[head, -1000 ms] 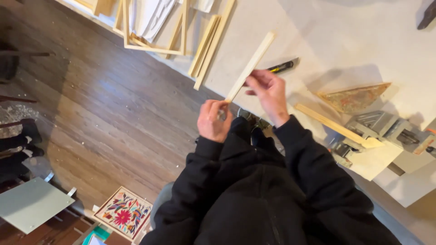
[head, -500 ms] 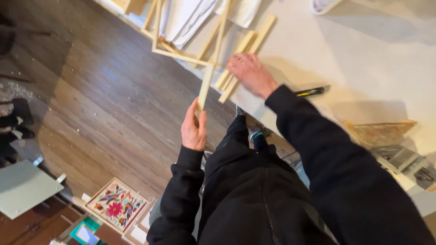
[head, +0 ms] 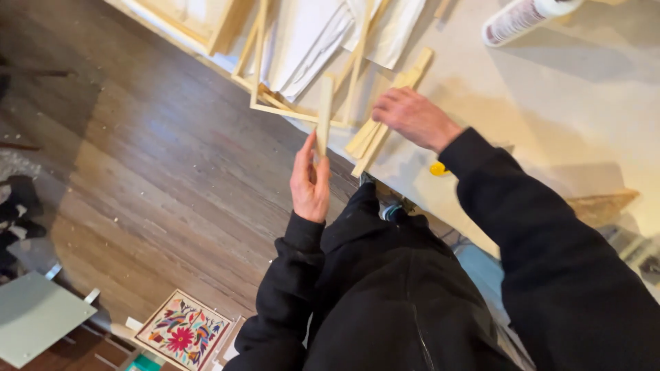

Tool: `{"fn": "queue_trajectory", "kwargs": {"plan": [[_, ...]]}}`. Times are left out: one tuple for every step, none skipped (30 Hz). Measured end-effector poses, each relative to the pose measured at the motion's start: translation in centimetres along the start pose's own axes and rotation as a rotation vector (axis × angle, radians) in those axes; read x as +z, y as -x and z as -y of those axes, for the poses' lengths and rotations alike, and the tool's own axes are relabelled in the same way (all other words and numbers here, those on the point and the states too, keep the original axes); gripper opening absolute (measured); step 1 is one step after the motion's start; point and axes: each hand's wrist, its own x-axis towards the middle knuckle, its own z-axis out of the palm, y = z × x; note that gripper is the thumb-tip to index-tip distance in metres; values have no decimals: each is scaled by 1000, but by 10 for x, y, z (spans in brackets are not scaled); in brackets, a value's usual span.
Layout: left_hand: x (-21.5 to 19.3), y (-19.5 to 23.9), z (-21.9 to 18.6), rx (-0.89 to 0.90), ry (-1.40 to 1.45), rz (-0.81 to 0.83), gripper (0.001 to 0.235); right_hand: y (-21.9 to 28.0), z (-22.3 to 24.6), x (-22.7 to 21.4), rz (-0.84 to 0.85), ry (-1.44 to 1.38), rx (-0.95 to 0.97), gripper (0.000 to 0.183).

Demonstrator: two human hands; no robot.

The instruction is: Assembling wooden art frames using glue, clamps, and a hammer.

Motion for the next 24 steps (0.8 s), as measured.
{"fn": "queue_trajectory", "kwargs": {"plan": [[-1, -6, -2, 81, 26, 2, 48, 8, 3, -16, -134, -37, 32, 25], [2, -6, 0, 83, 33, 13, 48, 24, 13, -35, -130, -31, 43, 25], [5, -12, 1, 125, -42, 7, 47, 35, 21, -55, -230, -211, 225, 27], [9, -18, 1, 168, -117, 0, 47, 47, 28, -76, -331, -392, 405, 30], [16, -22, -7, 175, -114, 15, 47, 52, 33, -74, -338, -385, 419, 30], [24, -26, -14, 142, -56, 57, 48, 58, 37, -72, -411, -646, 590, 33], [33, -28, -22, 107, 2, 112, 48, 68, 43, -69, -489, -909, 770, 35], [41, -30, -26, 111, 4, 140, 48, 71, 49, -70, -504, -900, 795, 35], [50, -31, -31, 164, -39, 184, 48, 75, 55, -70, -583, -1097, 856, 35], [59, -32, -36, 218, -82, 227, 48, 79, 60, -71, -666, -1294, 908, 36], [67, -29, -42, 227, -81, 254, 48, 78, 67, -73, -690, -1286, 924, 36], [75, -26, -48, 216, -75, 290, 49, 76, 73, -75, -727, -1389, 953, 34], [83, -25, -55, 208, -70, 321, 50, 74, 77, -77, -764, -1492, 970, 33], [89, -25, -59, 220, -69, 343, 50, 74, 77, -79, -789, -1483, 977, 33], [94, -21, -63, 228, -85, 382, 50, 74, 79, -80, -817, -1491, 977, 31], [98, -17, -66, 235, -100, 421, 51, 74, 81, -81, -845, -1499, 977, 29], [101, -15, -66, 237, -102, 432, 51, 78, 81, -81, -855, -1498, 983, 29], [103, -13, -65, 266, -94, 460, 52, 81, 82, -80, -885, -1481, 979, 27], [105, -11, -65, 294, -86, 482, 54, 83, 82, -79, -911, -1467, 970, 26], [108, -9, -70, 296, -89, 487, 54, 86, 82, -83, -917, -1467, 972, 26], [109, -6, -74, 283, -108, 501, 55, 88, 83, -87, -920, -1469, 976, 27], [110, -3, -79, 271, -127, 515, 57, 90, 84, -90, -923, -1471, 981, 27], [112, 0, -83, 278, -130, 516, 57, 93, 83, -88, -931, -1470, 976, 27], [113, 3, -86, 364, -165, 504, 63, 96, 81, -87, -925, -1474, 967, 29]]}}
